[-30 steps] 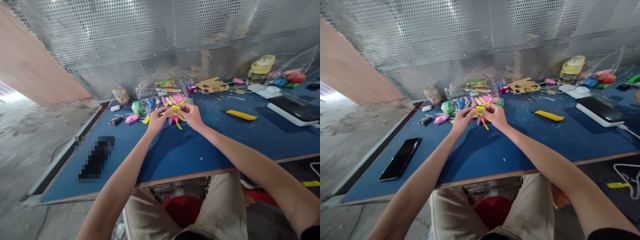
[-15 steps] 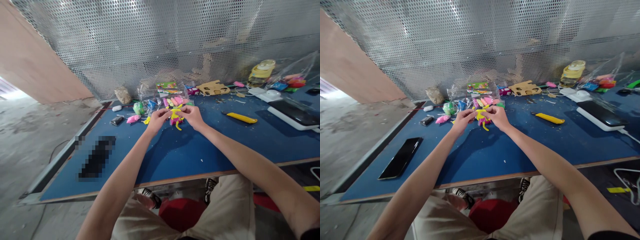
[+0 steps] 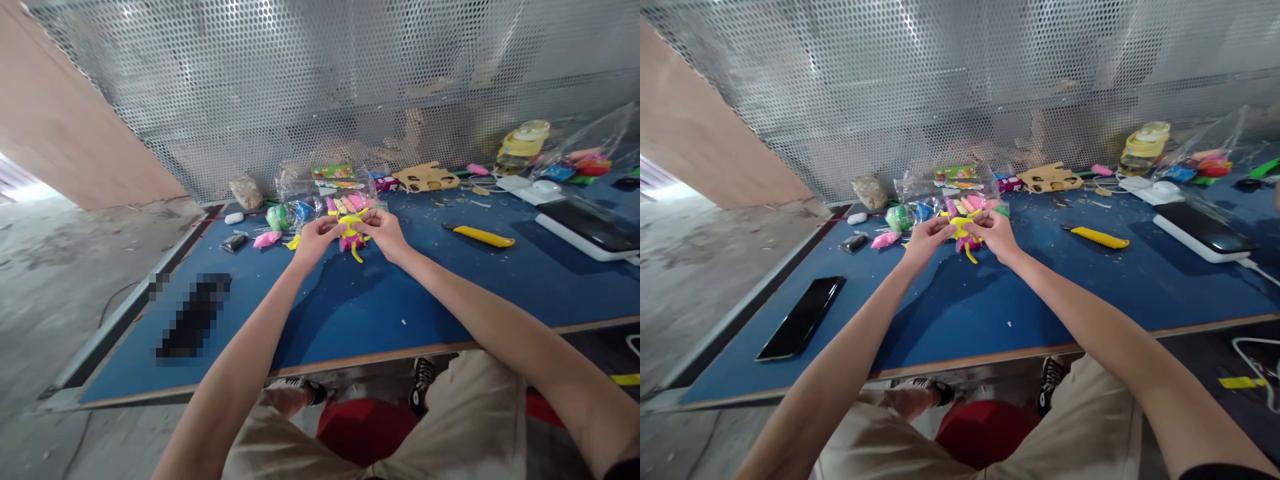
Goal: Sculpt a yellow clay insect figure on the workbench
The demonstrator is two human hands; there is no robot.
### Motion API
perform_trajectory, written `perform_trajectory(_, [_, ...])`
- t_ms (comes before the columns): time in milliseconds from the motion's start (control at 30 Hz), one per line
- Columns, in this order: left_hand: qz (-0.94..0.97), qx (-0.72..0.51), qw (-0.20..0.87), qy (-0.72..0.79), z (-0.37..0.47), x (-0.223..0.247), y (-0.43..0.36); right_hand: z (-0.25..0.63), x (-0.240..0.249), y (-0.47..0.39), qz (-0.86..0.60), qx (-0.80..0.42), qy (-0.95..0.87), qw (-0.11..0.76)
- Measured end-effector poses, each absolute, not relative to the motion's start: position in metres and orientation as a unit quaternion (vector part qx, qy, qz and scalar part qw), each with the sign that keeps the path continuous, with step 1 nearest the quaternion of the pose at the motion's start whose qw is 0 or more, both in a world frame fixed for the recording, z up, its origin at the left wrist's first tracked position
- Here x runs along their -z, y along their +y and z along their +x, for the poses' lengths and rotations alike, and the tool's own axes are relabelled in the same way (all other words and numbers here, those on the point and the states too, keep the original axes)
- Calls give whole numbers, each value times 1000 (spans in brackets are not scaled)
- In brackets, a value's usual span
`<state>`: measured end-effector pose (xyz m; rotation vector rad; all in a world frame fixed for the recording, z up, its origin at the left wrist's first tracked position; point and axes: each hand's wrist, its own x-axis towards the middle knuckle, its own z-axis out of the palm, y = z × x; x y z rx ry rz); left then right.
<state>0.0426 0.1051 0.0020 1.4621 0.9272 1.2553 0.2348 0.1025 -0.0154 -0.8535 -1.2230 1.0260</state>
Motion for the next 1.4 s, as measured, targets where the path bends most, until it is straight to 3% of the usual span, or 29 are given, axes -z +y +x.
perform_trajectory(367, [634,-520,432,376,41,-2,104,237,14,102,-363,-481,-527,599])
perform_trajectory(833, [640,-521,380,418,39,-4,98,235,14,98,-390,-397,-560,613])
perform_trajectory(1000, [631,-512,431,392,34,-9,101,246,14,108,-362,-334,-579,650])
perform_trajectory(1233, [655,-475,460,367,30,-22,95,259,12,116,-258,-376,-718,526])
perform_trajectory(1400, [669,-478,436,366,29,-14,100,259,14,116,-262,-390,-713,520])
